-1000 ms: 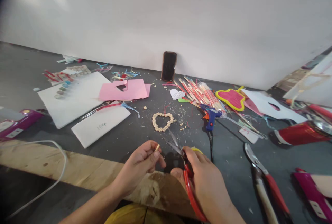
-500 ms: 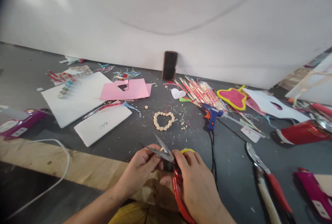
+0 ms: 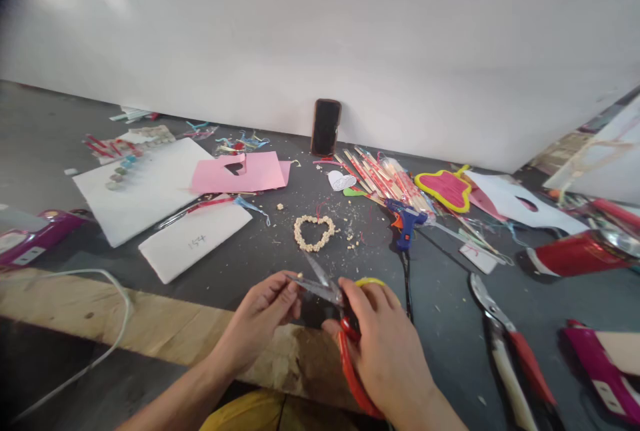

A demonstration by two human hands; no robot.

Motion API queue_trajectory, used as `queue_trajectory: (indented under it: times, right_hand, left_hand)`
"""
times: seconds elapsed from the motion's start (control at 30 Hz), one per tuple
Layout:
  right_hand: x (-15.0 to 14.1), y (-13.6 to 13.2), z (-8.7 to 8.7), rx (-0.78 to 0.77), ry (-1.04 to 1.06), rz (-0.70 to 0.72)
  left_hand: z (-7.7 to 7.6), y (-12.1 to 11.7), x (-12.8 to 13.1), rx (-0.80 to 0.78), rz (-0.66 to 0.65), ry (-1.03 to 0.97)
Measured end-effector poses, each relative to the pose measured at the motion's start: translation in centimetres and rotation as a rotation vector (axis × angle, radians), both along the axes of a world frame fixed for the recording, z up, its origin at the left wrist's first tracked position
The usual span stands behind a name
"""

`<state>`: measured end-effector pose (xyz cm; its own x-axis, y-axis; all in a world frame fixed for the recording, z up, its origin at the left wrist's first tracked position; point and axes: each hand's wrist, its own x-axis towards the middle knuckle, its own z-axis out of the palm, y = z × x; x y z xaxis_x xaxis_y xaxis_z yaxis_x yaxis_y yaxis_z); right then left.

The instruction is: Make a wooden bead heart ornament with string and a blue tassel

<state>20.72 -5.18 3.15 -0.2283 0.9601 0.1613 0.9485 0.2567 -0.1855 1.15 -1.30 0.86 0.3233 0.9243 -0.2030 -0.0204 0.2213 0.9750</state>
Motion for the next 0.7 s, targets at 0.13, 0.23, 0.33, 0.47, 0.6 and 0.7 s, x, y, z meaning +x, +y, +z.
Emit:
queue_trajectory:
  times: [0.13, 0.23, 0.33, 0.47, 0.6, 0.7]
  right_hand:
    - [2.8, 1.5, 0.7, 0.07, 0.0, -0.189]
    - [5.2, 2.2, 1.6, 0.089, -0.024, -0.29]
    - [7.2, 1.9, 2.7, 0.016, -0.116, -0.444]
    - [8.7, 0.4, 4.2, -0.217, -0.267, -0.694]
    - [9.1, -0.7, 4.5, -0.427, -0.323, -0.766]
    - [9.1, -0.6, 4.1, -0.526, -0.352, -0.806]
  left_hand:
    - [0.2, 0.3, -1.3, 0.049, 0.013, 0.06]
    - [-0.2, 0.1, -2.0, 0.155, -0.01, 0.235]
    - [-1.0, -0.4, -2.5, 0.258, -0.05, 0.371]
    - [-1.9, -1.1, -2.9, 0.393, -0.025, 0.443]
    - [-2.3, -1.3, -3.0, 0.504, -0.006, 0.448]
    - [-2.3, -1.5, -3.0, 0.593, -0.009, 0.432]
